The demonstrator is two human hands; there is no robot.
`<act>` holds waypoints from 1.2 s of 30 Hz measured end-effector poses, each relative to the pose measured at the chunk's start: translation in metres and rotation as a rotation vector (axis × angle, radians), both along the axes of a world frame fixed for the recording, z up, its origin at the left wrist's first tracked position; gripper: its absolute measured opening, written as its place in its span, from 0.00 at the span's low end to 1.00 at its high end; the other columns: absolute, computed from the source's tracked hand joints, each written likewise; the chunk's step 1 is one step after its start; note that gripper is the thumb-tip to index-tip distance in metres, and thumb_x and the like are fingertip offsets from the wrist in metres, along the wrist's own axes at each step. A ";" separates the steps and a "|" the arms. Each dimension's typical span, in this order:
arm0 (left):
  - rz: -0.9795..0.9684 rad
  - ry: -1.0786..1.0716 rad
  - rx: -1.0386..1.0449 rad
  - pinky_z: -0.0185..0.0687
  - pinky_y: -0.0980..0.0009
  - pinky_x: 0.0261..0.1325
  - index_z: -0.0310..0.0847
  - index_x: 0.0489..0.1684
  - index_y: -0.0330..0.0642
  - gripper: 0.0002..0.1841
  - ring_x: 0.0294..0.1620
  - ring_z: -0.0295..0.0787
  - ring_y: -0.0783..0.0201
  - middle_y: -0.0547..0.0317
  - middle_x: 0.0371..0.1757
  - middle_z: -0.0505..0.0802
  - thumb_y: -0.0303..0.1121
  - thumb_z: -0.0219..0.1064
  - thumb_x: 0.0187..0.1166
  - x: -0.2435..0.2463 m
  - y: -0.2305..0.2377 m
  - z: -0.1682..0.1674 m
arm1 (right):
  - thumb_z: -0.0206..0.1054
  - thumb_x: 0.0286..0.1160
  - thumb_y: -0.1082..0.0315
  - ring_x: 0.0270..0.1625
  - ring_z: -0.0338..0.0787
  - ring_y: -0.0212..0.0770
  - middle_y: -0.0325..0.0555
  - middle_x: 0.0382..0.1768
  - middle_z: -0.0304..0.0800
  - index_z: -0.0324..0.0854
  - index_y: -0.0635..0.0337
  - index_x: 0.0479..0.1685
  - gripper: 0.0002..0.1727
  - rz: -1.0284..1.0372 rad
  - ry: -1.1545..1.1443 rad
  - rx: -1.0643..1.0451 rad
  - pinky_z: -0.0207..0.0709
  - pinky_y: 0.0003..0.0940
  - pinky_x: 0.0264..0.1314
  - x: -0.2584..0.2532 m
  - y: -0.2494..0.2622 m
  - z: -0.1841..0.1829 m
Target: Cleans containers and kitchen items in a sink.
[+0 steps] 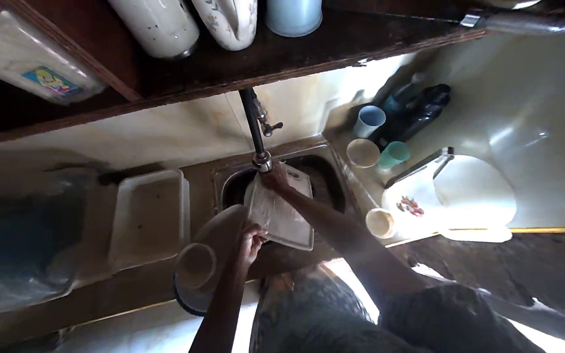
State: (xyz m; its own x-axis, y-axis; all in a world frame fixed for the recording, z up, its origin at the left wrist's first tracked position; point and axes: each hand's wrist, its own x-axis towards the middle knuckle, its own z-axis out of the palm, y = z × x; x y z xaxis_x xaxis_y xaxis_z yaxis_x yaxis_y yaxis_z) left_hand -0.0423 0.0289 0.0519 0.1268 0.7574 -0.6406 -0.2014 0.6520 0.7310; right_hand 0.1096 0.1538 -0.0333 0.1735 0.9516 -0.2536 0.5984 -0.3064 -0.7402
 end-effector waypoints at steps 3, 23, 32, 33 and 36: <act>0.008 -0.030 0.045 0.86 0.76 0.28 0.73 0.37 0.40 0.13 0.20 0.84 0.72 0.64 0.23 0.86 0.12 0.49 0.74 -0.005 0.016 -0.016 | 0.60 0.87 0.63 0.85 0.72 0.62 0.62 0.80 0.77 0.75 0.63 0.80 0.25 0.287 -0.024 0.166 0.60 0.64 0.86 -0.035 -0.049 0.034; 0.120 -0.084 0.058 0.88 0.74 0.30 0.73 0.37 0.40 0.10 0.22 0.86 0.70 0.62 0.25 0.87 0.15 0.49 0.77 -0.004 0.008 -0.020 | 0.50 0.93 0.61 0.93 0.56 0.66 0.66 0.88 0.62 0.69 0.61 0.86 0.27 0.223 -0.064 0.071 0.44 0.65 0.93 0.016 -0.054 0.002; 0.154 -0.161 0.112 0.88 0.71 0.31 0.72 0.42 0.41 0.12 0.25 0.88 0.69 0.61 0.28 0.89 0.16 0.45 0.76 -0.012 0.016 -0.034 | 0.49 0.92 0.66 0.95 0.54 0.54 0.53 0.89 0.65 0.70 0.63 0.85 0.26 0.496 0.152 0.158 0.38 0.58 0.96 -0.016 -0.122 0.059; 0.155 -0.155 0.109 0.89 0.70 0.33 0.71 0.42 0.40 0.11 0.26 0.88 0.68 0.60 0.29 0.88 0.15 0.46 0.74 -0.011 0.014 -0.034 | 0.51 0.91 0.67 0.95 0.55 0.56 0.55 0.89 0.64 0.69 0.64 0.86 0.26 0.439 0.085 0.138 0.41 0.61 0.95 -0.004 -0.118 0.043; 0.149 -0.127 0.098 0.90 0.70 0.33 0.72 0.40 0.40 0.10 0.26 0.88 0.68 0.61 0.27 0.88 0.15 0.48 0.75 0.000 0.003 -0.029 | 0.50 0.94 0.61 0.94 0.51 0.68 0.67 0.90 0.57 0.63 0.62 0.90 0.29 0.151 -0.015 -0.013 0.43 0.65 0.94 0.021 -0.081 0.001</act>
